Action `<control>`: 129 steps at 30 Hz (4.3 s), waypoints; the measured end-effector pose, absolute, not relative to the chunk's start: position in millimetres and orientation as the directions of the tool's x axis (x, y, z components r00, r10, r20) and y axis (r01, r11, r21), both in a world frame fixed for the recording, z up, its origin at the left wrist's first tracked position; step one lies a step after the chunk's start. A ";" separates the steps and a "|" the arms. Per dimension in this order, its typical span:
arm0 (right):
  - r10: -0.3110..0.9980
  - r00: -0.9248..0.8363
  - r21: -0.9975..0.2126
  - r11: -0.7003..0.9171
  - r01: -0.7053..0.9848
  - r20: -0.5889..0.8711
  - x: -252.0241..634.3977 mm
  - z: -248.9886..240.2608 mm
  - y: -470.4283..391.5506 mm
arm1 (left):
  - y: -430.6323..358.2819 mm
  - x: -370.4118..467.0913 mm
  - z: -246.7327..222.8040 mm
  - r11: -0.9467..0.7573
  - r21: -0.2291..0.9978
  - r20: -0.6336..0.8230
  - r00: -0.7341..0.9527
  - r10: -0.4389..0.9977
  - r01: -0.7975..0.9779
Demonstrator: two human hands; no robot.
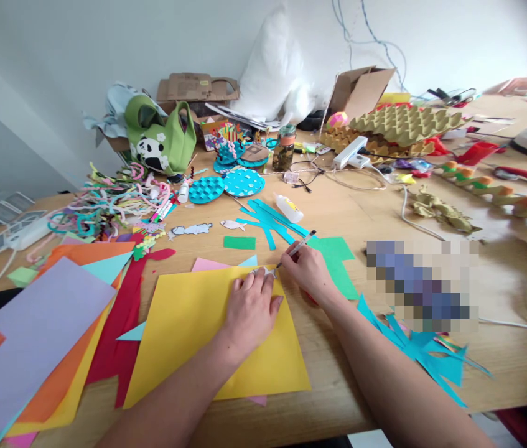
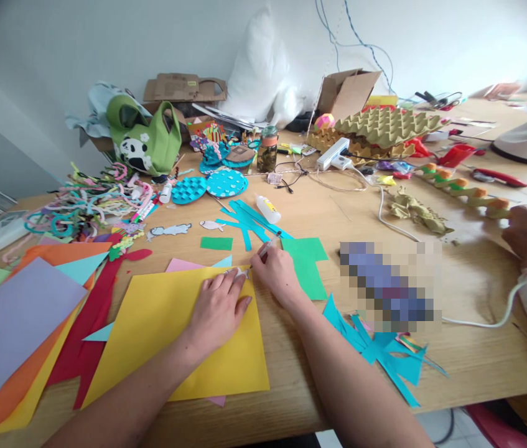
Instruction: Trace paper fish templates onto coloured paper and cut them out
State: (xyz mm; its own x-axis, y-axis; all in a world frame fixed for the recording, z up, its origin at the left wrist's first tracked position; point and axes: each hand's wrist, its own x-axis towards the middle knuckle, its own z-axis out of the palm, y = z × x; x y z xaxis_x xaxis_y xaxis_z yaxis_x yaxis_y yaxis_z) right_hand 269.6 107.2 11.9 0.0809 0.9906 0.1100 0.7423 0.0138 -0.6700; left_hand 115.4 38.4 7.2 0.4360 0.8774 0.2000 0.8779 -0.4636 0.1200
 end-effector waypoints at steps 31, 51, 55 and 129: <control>0.989 0.066 -0.621 0.029 0.783 0.129 269.0 10.7 104.6 | 38.6 115.8 7.8 -0.460 0.134 0.192 0.433 0.881 0.878; 0.991 0.011 -0.616 0.074 0.784 0.134 263.9 14.6 99.6 | 38.7 115.3 7.1 -0.467 0.146 0.196 0.437 0.878 0.872; 0.991 -0.009 -0.625 0.093 0.775 0.137 265.2 14.0 100.1 | 38.7 115.6 7.1 -0.467 0.137 0.201 0.437 0.877 0.874; 0.993 0.021 -0.903 0.095 0.419 0.114 269.1 14.1 85.0 | 34.9 118.3 5.2 -0.447 0.138 0.235 0.409 0.882 0.884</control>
